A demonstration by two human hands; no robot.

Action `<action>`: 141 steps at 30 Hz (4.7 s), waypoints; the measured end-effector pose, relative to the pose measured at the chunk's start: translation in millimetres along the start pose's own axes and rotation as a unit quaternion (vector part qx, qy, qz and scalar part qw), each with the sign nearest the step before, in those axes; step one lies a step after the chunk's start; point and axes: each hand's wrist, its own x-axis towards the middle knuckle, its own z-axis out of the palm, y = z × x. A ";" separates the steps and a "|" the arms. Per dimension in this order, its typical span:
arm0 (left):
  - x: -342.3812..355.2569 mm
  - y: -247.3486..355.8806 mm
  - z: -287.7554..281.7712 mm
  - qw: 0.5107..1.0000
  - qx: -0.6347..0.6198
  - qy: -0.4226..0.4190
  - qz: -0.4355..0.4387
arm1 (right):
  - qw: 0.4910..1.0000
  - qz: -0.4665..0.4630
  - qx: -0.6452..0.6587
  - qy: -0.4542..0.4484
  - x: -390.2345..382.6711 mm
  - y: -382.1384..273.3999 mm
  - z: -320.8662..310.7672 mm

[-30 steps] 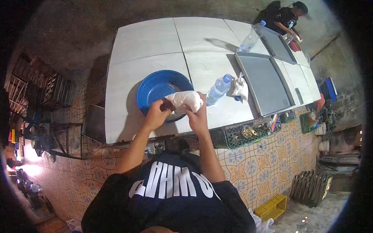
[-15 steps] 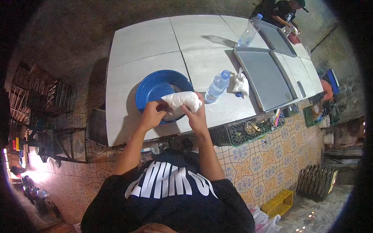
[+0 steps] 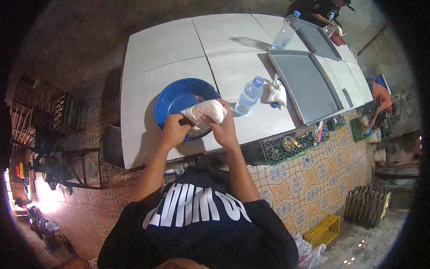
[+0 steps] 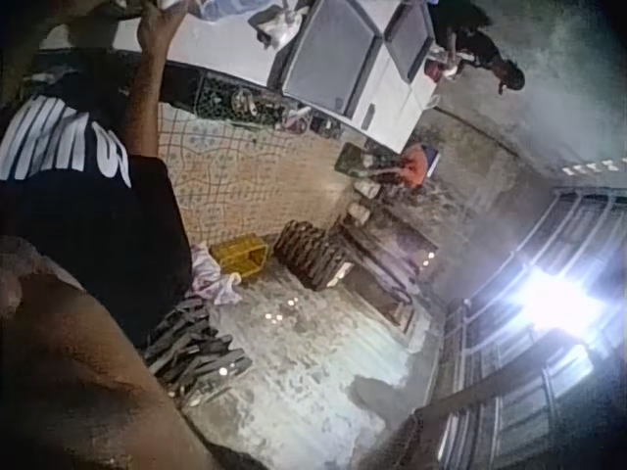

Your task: The person pours powder from a plastic bag into a bowl, adds water from a bottle into the bowl, and empties the remaining powder from the bag into the bowl by hand.

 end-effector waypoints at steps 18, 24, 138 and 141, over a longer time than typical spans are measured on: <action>3.0 6.7 -11.7 0.996 -0.073 -0.025 -0.035 | 0.998 0.006 0.002 -0.061 10.4 -17.6 13.5; 3.8 -4.4 -5.8 0.996 -0.056 -0.001 -0.064 | 0.989 -0.023 -0.118 -0.091 21.8 -11.7 4.0; -2.3 10.4 2.2 0.985 -0.168 0.011 -0.036 | 0.964 -0.043 -0.201 -0.172 23.1 -51.5 -35.5; -1.6 41.7 -2.5 0.968 -0.249 -0.023 -0.029 | 0.970 0.006 -0.118 -0.211 30.2 -44.5 -45.2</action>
